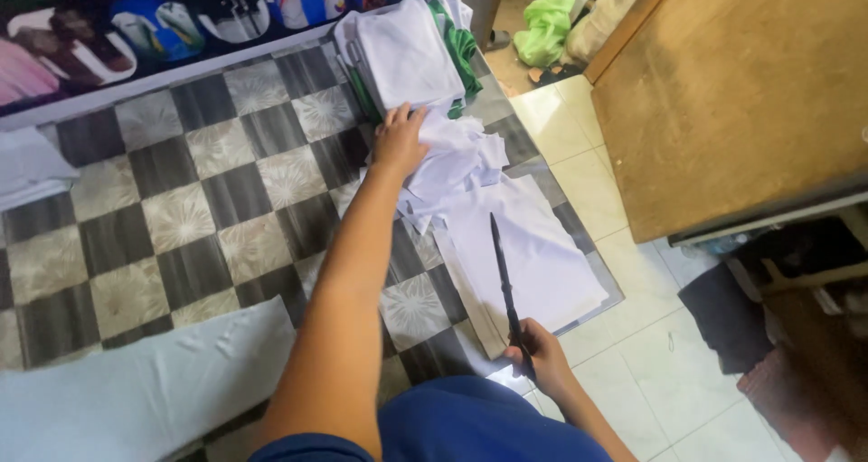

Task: The person uses large scissors to cut a white fabric sheet laid out on a tiled floor. They follow a pattern to cut out specific shapes, including a long tapered piece and a curved section, while holding the fabric steady with their left hand.

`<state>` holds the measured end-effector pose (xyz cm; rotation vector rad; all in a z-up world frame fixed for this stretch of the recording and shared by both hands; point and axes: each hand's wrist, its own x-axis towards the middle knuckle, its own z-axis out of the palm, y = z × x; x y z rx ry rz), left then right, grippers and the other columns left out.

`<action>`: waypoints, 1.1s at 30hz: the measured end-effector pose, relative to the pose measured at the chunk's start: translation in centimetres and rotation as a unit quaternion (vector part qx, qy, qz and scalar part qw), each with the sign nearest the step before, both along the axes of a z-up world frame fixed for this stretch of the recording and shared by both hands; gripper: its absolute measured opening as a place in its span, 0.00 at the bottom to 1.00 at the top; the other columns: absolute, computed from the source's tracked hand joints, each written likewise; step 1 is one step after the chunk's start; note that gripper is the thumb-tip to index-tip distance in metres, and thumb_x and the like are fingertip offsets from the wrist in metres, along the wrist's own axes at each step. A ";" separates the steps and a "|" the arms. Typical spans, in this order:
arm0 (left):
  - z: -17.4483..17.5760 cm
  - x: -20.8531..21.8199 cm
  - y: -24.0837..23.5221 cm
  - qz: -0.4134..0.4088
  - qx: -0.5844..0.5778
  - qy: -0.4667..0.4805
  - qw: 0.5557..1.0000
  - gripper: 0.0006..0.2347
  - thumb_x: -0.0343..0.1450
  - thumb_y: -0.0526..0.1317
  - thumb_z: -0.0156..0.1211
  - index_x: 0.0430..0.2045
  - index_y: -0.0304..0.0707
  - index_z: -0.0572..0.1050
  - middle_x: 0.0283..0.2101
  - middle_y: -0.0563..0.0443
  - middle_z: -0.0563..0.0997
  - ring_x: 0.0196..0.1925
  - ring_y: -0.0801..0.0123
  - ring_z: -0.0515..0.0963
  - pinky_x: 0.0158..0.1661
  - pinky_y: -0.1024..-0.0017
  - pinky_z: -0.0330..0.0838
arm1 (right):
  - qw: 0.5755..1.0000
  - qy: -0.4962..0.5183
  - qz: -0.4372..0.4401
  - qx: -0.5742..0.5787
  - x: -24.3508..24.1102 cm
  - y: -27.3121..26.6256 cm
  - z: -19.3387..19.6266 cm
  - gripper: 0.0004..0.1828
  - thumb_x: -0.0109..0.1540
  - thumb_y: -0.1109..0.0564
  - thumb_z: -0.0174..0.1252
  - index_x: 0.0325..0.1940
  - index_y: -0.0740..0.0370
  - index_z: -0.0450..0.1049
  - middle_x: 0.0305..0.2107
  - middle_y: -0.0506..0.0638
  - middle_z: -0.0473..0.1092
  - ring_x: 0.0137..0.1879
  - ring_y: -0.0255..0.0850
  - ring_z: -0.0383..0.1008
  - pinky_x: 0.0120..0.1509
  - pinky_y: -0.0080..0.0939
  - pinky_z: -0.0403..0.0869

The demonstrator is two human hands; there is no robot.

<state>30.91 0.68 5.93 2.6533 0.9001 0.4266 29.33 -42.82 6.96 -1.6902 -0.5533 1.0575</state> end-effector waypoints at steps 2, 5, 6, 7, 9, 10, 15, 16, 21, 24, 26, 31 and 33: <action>-0.7 -3.2 -1.5 0.004 0.006 -0.061 0.998 0.28 0.61 0.44 0.63 0.57 0.49 0.64 0.61 0.43 0.62 0.62 0.48 0.61 0.54 0.51 0.61 | 1.000 -0.016 0.004 0.012 0.5 -1.6 -2.0 0.27 0.44 0.38 0.66 0.27 0.61 0.64 0.14 0.50 0.65 0.14 0.39 0.68 0.17 0.33 0.66; -2.2 -13.8 -6.1 0.018 0.031 -0.081 0.996 0.25 0.65 0.47 0.58 0.58 0.46 0.64 0.62 0.40 0.63 0.62 0.47 0.62 0.58 0.56 0.58 | 0.998 -0.018 0.039 0.041 1.5 -2.6 -5.6 0.23 0.47 0.43 0.65 0.28 0.61 0.65 0.13 0.51 0.65 0.13 0.38 0.67 0.15 0.33 0.67; -2.6 -17.8 -8.7 0.005 0.043 -0.046 0.998 0.24 0.67 0.48 0.54 0.58 0.44 0.63 0.63 0.39 0.62 0.62 0.47 0.62 0.58 0.57 0.58 | 0.997 -0.012 0.047 0.059 1.8 -2.8 -6.9 0.21 0.49 0.46 0.64 0.31 0.62 0.66 0.12 0.51 0.64 0.13 0.37 0.64 0.15 0.33 0.69; -3.1 -22.2 -10.8 0.035 0.036 -0.032 0.998 0.24 0.67 0.48 0.54 0.58 0.44 0.63 0.63 0.39 0.62 0.62 0.47 0.62 0.58 0.57 0.58 | 0.996 0.003 0.076 0.051 1.7 -2.5 -6.5 0.21 0.49 0.46 0.64 0.31 0.62 0.66 0.12 0.51 0.64 0.13 0.37 0.64 0.15 0.33 0.69; -3.5 -29.7 -15.1 0.059 0.029 0.026 0.998 0.27 0.67 0.51 0.54 0.61 0.46 0.60 0.68 0.46 0.56 0.70 0.54 0.52 0.61 0.47 0.50 | 0.992 -0.055 0.107 0.024 1.6 -1.4 -5.8 0.16 0.53 0.50 0.62 0.32 0.62 0.65 0.11 0.52 0.66 0.15 0.37 0.67 0.20 0.33 0.67; -4.2 -32.7 -16.3 0.079 0.025 0.036 0.996 0.27 0.67 0.51 0.54 0.61 0.46 0.60 0.68 0.46 0.56 0.70 0.54 0.52 0.61 0.47 0.50 | 0.991 -0.045 0.128 0.022 0.9 -0.3 -4.9 0.16 0.53 0.50 0.62 0.32 0.62 0.65 0.11 0.52 0.66 0.15 0.37 0.67 0.20 0.33 0.67; -7.2 -39.5 -19.8 0.248 0.006 0.073 0.966 0.31 0.67 0.55 0.47 0.64 0.41 0.55 0.70 0.45 0.49 0.72 0.51 0.44 0.62 0.41 0.41 | 0.971 -0.019 0.232 0.054 -1.6 3.7 -0.9 0.21 0.51 0.43 0.61 0.33 0.61 0.64 0.14 0.50 0.68 0.18 0.36 0.70 0.22 0.35 0.72; -7.1 -39.3 -20.0 0.260 0.006 0.072 0.963 0.31 0.67 0.55 0.47 0.64 0.41 0.55 0.70 0.45 0.49 0.72 0.51 0.44 0.62 0.41 0.41 | 0.968 -0.019 0.244 0.055 -2.2 4.1 -1.4 0.21 0.51 0.43 0.61 0.33 0.61 0.64 0.14 0.50 0.68 0.18 0.36 0.70 0.22 0.35 0.72; -9.1 -36.6 -20.3 0.306 0.084 0.051 0.947 0.29 0.65 0.56 0.50 0.62 0.48 0.60 0.69 0.48 0.54 0.71 0.54 0.51 0.63 0.42 0.43 | 0.940 -0.029 0.324 0.098 -6.1 4.9 1.7 0.20 0.53 0.42 0.60 0.33 0.59 0.65 0.16 0.48 0.68 0.18 0.35 0.70 0.21 0.30 0.71; 0.4 -33.5 -19.8 0.239 -0.172 0.245 0.924 0.29 0.71 0.58 0.17 0.66 0.48 0.35 0.71 0.50 0.30 0.72 0.56 0.29 0.65 0.49 0.25 | 0.944 -0.088 0.318 0.013 -6.7 4.2 -0.4 0.24 0.49 0.39 0.61 0.32 0.59 0.65 0.12 0.50 0.70 0.17 0.37 0.73 0.21 0.34 0.72; 1.1 -31.7 -20.3 0.221 -0.168 0.239 0.931 0.28 0.72 0.57 0.17 0.66 0.47 0.33 0.70 0.50 0.29 0.71 0.58 0.27 0.65 0.50 0.23 | 0.939 -0.096 0.329 0.020 -8.0 4.0 0.3 0.24 0.49 0.38 0.59 0.32 0.59 0.66 0.13 0.49 0.70 0.17 0.37 0.73 0.22 0.34 0.73; -4.3 -28.5 -19.9 0.158 -0.152 0.114 0.969 0.31 0.70 0.60 0.19 0.66 0.45 0.39 0.71 0.48 0.35 0.72 0.56 0.31 0.66 0.52 0.24 | 0.945 -0.089 0.313 0.020 -10.6 3.6 0.1 0.24 0.49 0.37 0.60 0.32 0.59 0.66 0.12 0.50 0.68 0.17 0.37 0.71 0.22 0.35 0.72; -3.8 -29.8 -19.7 0.101 -0.238 -0.149 0.954 0.27 0.73 0.52 0.38 0.66 0.52 0.43 0.71 0.42 0.43 0.73 0.50 0.43 0.65 0.50 0.39 | 0.954 -0.158 0.235 -0.102 -12.4 4.0 0.6 0.27 0.46 0.42 0.64 0.37 0.64 0.68 0.12 0.56 0.69 0.19 0.40 0.68 0.24 0.37 0.66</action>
